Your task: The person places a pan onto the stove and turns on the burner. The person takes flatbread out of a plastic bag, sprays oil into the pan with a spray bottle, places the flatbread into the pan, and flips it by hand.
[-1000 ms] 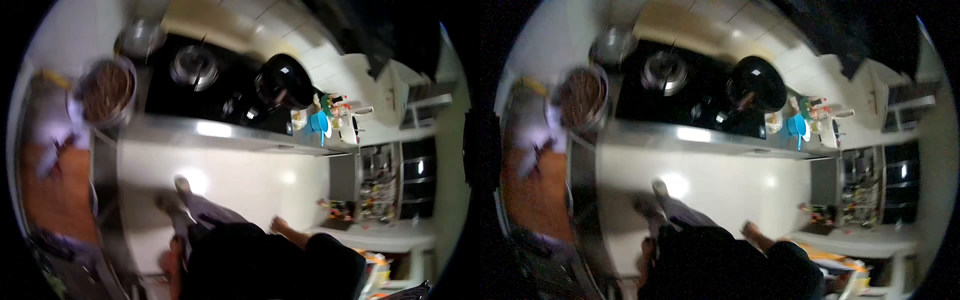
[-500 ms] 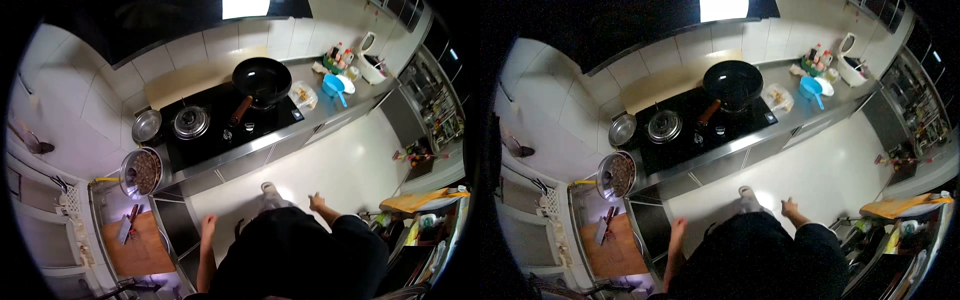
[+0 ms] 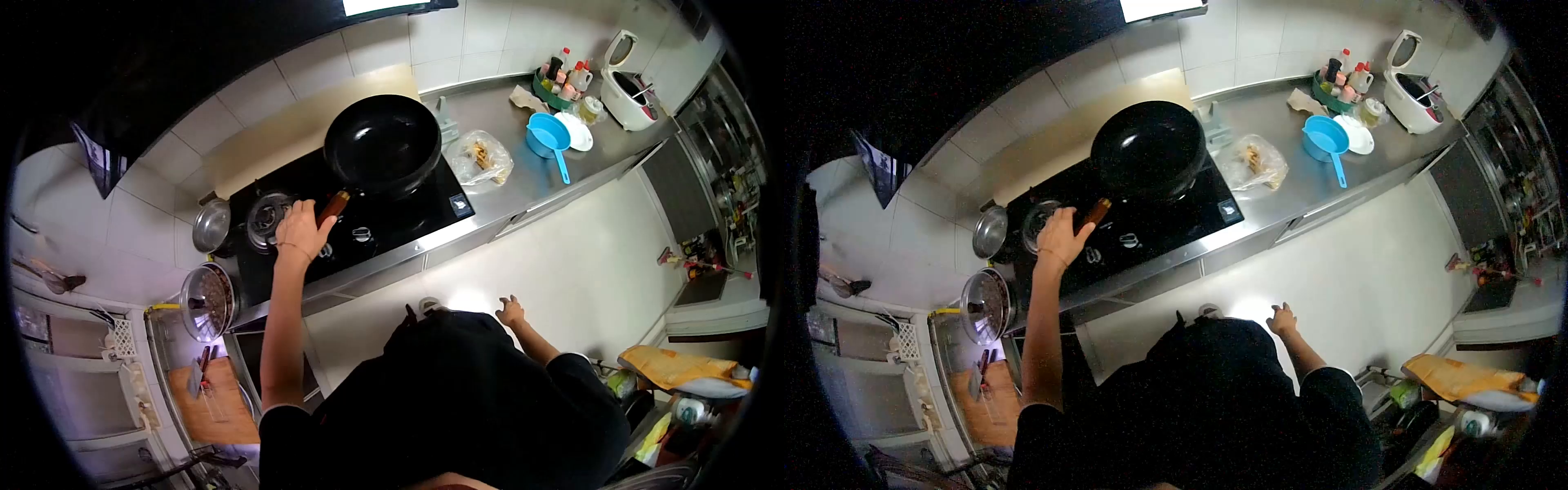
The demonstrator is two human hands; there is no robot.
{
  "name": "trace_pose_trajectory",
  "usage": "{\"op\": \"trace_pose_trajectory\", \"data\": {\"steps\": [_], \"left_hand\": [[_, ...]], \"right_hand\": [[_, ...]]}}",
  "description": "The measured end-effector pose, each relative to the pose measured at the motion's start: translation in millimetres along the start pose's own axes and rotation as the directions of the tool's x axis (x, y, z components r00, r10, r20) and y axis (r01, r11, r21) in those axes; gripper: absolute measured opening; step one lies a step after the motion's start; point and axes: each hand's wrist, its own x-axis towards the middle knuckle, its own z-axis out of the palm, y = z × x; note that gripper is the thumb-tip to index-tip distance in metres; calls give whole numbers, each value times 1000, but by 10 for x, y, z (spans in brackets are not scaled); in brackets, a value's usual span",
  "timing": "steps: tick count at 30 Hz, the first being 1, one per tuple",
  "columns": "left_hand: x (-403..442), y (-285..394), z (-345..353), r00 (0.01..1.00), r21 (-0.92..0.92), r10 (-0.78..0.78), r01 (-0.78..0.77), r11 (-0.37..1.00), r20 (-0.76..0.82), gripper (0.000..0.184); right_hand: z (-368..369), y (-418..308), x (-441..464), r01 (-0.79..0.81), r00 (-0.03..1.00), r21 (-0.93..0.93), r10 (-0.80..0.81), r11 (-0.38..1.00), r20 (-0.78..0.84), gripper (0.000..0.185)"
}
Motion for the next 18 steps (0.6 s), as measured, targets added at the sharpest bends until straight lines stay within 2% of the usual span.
{"op": "trace_pose_trajectory", "data": {"steps": [1, 3, 5, 9, 13, 14, 15, 17, 18], "left_hand": [[87, 4, 48, 989, -14, -45, 48, 999, 141, 40], [203, 76, 25, 892, 16, -141, 149, 989, 430, 39], [186, 76, 64, 926, -30, -114, 134, 991, 360, 35], [270, 21, 130, 909, -39, -123, 151, 988, 399, 36], [253, 93, 52, 906, -38, -145, 174, 984, 396, 39], [230, 145, -26, 917, -25, -171, 192, 981, 360, 41], [174, 134, -58, 954, -116, -143, 178, 977, 263, 39], [33, 191, -171, 999, -215, 7, -14, 977, -34, 31], [-38, 280, -301, 1000, -384, -2, -6, 923, -21, 30]], "right_hand": [[-18, 151, 25, -31, 998, 8, 30, 999, 46, 51], [-56, 391, 85, -87, 987, 23, 83, 996, 140, 49], [-47, 631, 181, -134, 975, -12, 134, 991, 175, 47], [-25, 954, 309, -193, 961, -13, 192, 981, 197, 44], [37, 899, 543, -120, 979, 83, 104, 989, 175, 43], [40, 832, 565, -102, 981, 128, 78, 986, 177, 44], [65, 782, 568, -87, 984, 177, 57, 980, 170, 44], [-176, 496, 405, -104, 978, 209, 61, 972, 200, 45], [-341, 337, 251, -84, 976, 179, 44, 980, 215, 49]]}}
